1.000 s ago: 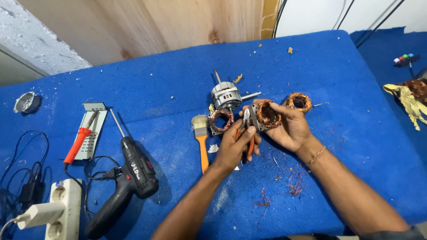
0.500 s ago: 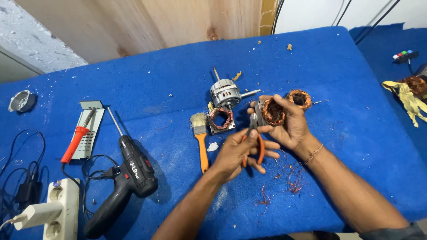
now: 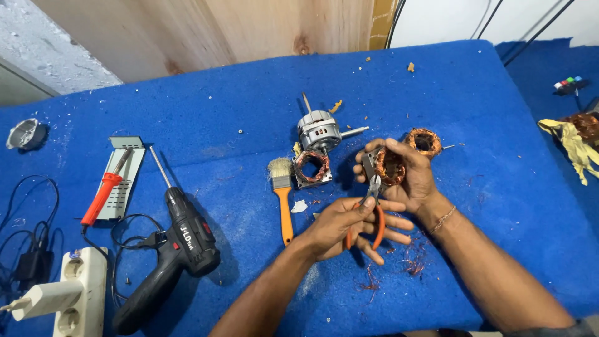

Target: Disassembling an electric motor using pliers and a brush on a repair bench

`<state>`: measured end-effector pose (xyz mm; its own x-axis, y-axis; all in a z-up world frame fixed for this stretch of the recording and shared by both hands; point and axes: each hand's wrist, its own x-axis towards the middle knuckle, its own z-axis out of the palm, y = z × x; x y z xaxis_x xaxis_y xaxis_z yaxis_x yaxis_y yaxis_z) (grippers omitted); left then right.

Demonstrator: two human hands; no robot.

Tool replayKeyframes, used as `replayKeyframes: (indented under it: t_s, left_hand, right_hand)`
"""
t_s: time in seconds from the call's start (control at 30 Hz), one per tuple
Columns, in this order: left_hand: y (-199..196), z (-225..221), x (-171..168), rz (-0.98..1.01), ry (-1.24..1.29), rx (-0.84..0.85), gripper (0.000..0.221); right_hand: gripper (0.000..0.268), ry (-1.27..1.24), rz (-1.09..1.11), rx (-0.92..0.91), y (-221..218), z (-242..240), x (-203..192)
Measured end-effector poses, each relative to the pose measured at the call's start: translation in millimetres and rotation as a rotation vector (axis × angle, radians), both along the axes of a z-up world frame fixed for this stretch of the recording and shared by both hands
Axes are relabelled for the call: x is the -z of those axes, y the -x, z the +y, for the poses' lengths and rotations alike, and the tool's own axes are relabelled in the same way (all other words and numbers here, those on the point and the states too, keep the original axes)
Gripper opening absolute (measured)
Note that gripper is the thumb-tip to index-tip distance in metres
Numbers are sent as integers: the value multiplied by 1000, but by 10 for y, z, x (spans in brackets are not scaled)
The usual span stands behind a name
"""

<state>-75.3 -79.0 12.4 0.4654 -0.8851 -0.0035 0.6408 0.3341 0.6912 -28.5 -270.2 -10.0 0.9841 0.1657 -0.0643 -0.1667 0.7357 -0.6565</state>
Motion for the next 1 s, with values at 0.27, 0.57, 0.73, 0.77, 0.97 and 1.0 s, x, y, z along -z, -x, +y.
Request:
replayKeyframes:
  t_s: [0.27,0.57,0.73,0.77,0.97,1.0]
  left_hand:
    - [-55,3,126,28,17,-24,52]
    - [-47,-92,312,9,-171,-192,50]
    - [63,-118,102,-415,-343,-313,36]
    - [122,-110,7,-586,-352,-197,32]
    - [72,-98,124,-448,-266,-97,28]
    - [33,-77,157,-335,-194,-131,35]
  right_hand:
    - [37,24,-6,-76,1,8,-69]
    - [37,64,6,-57,45,66,-101]
    - [37,119,42,-16,22,83,-80]
    - [36,103,70,-6,20,94,-93]
    - [37,44,113,-4,-28,-2,-54]
    - [37,45,113,4,-22,-12,-66]
